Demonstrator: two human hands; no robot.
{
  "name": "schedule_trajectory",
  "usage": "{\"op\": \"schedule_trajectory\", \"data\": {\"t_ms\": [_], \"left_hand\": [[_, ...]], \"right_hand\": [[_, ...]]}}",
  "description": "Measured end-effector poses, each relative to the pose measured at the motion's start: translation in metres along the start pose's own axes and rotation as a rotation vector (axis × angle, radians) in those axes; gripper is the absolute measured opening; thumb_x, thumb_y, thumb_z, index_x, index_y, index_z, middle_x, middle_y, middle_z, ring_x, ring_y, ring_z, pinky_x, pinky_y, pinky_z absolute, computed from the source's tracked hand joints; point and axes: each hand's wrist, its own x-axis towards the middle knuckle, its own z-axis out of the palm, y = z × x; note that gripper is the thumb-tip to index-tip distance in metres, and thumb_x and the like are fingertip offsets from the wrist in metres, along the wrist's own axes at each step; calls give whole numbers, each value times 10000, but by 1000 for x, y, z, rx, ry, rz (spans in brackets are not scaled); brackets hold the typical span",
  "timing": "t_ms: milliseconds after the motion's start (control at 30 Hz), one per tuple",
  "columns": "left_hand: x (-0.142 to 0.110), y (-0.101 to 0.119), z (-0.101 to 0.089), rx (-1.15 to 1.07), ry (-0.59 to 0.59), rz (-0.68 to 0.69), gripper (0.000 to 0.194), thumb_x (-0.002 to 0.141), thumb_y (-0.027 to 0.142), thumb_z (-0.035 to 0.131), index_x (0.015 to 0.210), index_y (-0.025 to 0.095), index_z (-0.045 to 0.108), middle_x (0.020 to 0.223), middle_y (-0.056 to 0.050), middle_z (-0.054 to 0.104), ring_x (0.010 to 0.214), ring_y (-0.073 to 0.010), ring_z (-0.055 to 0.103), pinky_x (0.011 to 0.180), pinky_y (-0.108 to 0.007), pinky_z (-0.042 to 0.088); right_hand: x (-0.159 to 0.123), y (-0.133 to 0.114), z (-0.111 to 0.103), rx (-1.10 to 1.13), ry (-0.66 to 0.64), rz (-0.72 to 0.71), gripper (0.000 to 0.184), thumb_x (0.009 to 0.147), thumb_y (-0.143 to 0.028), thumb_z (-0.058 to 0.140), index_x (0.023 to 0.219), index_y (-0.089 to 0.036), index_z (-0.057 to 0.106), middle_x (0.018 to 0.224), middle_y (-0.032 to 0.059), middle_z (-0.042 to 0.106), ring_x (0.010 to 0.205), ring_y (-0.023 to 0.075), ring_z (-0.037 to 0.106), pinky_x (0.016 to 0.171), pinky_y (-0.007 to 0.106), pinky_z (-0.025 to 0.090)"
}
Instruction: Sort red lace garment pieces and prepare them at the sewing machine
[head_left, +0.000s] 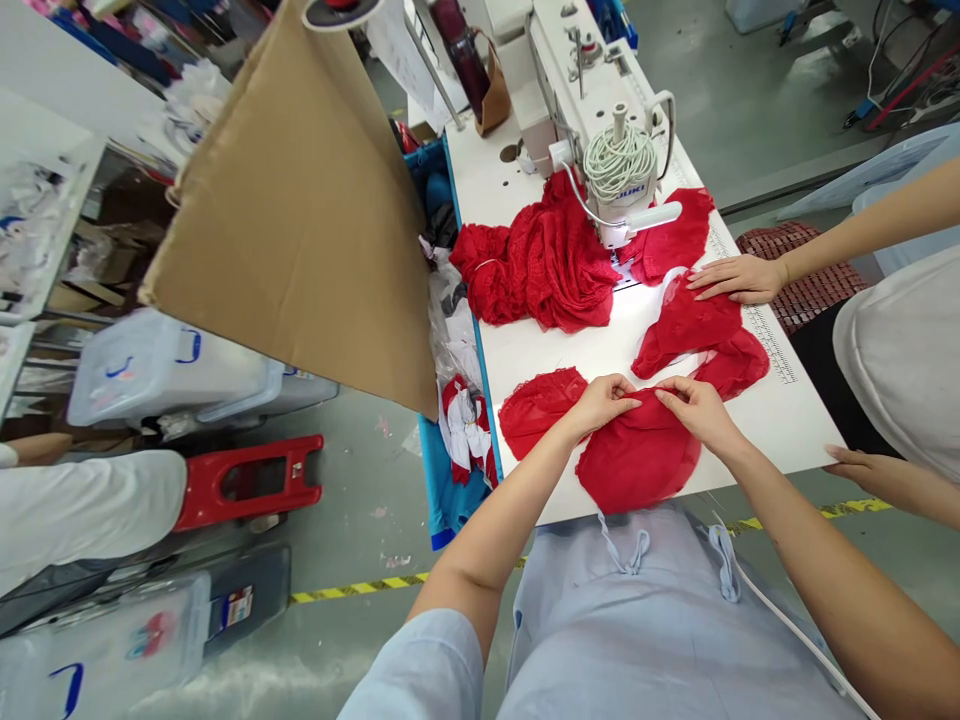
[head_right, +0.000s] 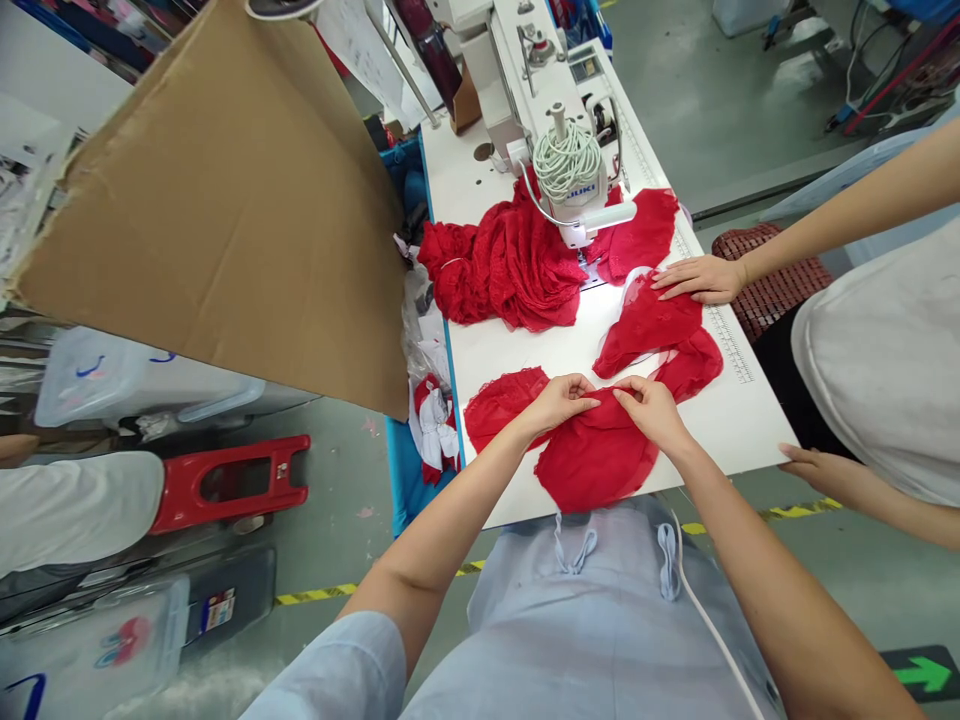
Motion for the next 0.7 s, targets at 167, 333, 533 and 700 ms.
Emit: {"op": "schedule_trajectory", "data": {"t_ms": [167, 333, 533, 700], "left_hand": [[-2, 2, 1, -57, -27, 23, 321, 647, 167, 802, 893, 134, 600, 710, 38, 570, 650, -92, 532, 664, -243, 432], [-4, 3, 2, -113, -54, -3, 301, 680, 147, 785, 936, 123, 629, 740, 21, 606, 673, -84, 565, 676, -228, 451], [-6, 1, 3, 54, 46, -21, 187, 696, 149, 768, 821, 131, 631, 718, 4, 640, 666, -110, 586, 684, -254, 480], [-13, -1, 2, 219, 96, -9, 31, 768, 119, 648, 787, 143, 656, 765, -20, 671, 708, -137, 600, 706, -268, 464]], "right_hand": [[-3, 4, -1, 36, 40, 16, 306, 732, -491, 641, 786, -193, 691, 712, 35, 694, 633, 186, 575, 605, 320, 464], [-4, 10, -3, 59, 70, 35, 318, 726, -506, 661, 774, -192, 684, 675, 30, 675, 598, 176, 557, 568, 309, 454], [-5, 14, -6, 73, 118, 37, 320, 737, -518, 666, 775, -200, 673, 703, 35, 684, 635, 187, 576, 595, 317, 474], [-5, 18, -9, 60, 151, 38, 307, 739, -502, 657, 786, -199, 667, 694, 30, 670, 635, 187, 573, 607, 323, 469]]}}
